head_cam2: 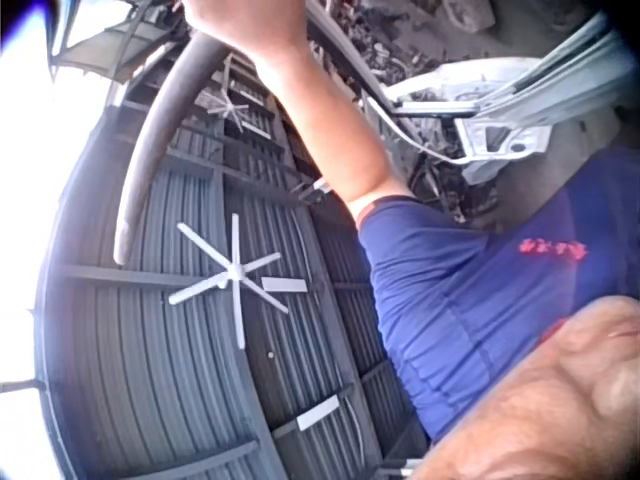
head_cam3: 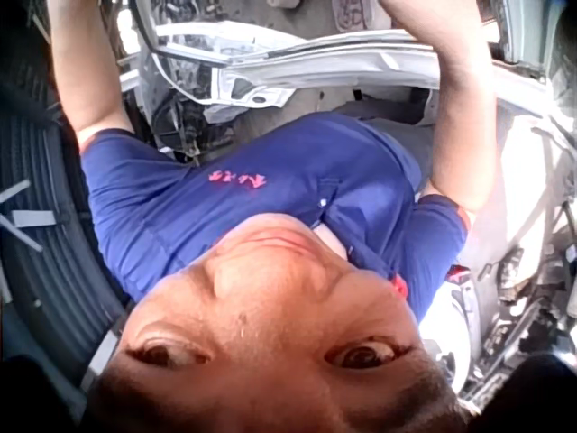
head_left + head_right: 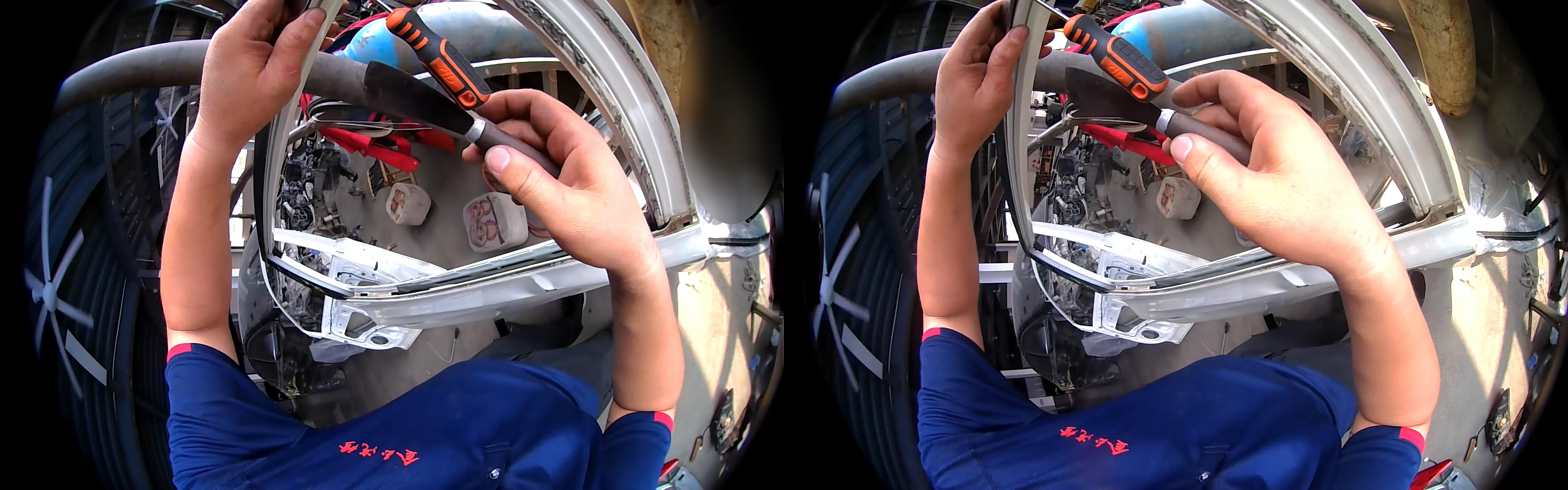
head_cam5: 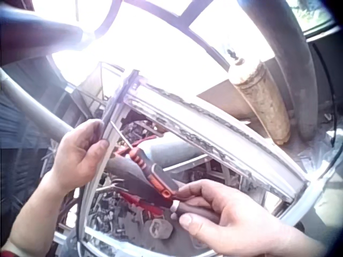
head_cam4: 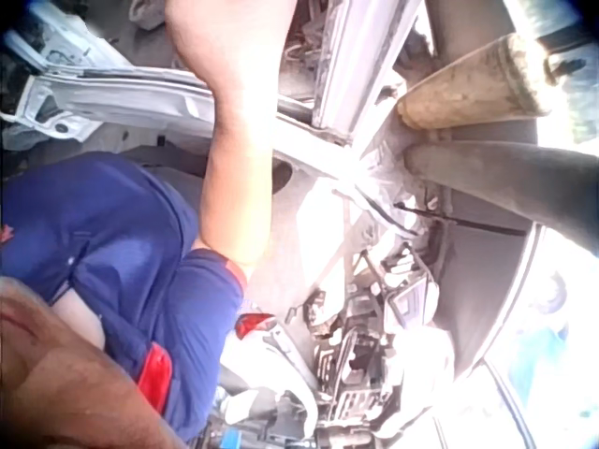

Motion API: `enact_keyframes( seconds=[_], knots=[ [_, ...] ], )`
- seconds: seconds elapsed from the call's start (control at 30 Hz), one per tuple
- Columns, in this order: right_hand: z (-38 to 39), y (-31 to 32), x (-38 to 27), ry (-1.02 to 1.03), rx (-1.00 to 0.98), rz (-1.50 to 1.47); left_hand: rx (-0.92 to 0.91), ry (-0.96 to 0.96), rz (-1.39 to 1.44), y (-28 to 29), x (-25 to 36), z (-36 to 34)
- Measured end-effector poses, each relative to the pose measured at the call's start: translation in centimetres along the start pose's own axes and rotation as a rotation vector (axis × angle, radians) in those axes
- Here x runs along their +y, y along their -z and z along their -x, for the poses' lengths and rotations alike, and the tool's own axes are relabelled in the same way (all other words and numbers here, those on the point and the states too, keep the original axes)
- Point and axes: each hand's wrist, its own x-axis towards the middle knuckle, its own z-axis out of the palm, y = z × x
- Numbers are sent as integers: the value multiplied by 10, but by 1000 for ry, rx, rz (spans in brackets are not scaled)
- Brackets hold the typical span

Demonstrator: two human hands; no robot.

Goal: The person uses a screwdriver to pry and remove a rubber weatherstrip from a white car door frame. They work along the length of the frame, carefully separating the rubber seal from the metal channel. The person then uses a scraper tool to clean the channel and remove debris before inspecting the removed rubber strip.

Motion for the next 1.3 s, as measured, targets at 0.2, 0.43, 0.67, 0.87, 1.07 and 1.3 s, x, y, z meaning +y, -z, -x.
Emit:
enact_keyframes(
  seconds=[0.2, 0.43, 0.67, 0.87, 1.07, 1.3],
  knots=[
    [-9, -20, 14, -5, 16, -273, -16, 19, 132, -4, 0, 4],
    [-31, -21, 16, 72, 98, -300, -129, 85, 588, 11, -39, 16],
    [-41, -14, 18, 95, 38, -306, 31, 102, 308, 2, -33, 28],
    [-43, -9, 12, 61, -25, -316, -66, 155, 260, 6, -29, 30],
    [-42, -7, 11, 72, -8, -304, -71, 160, 257, 4, -25, 27],
    [-49, 1, 9, 108, -48, -246, -4, 170, 287, 0, -32, 30]
  ],
)
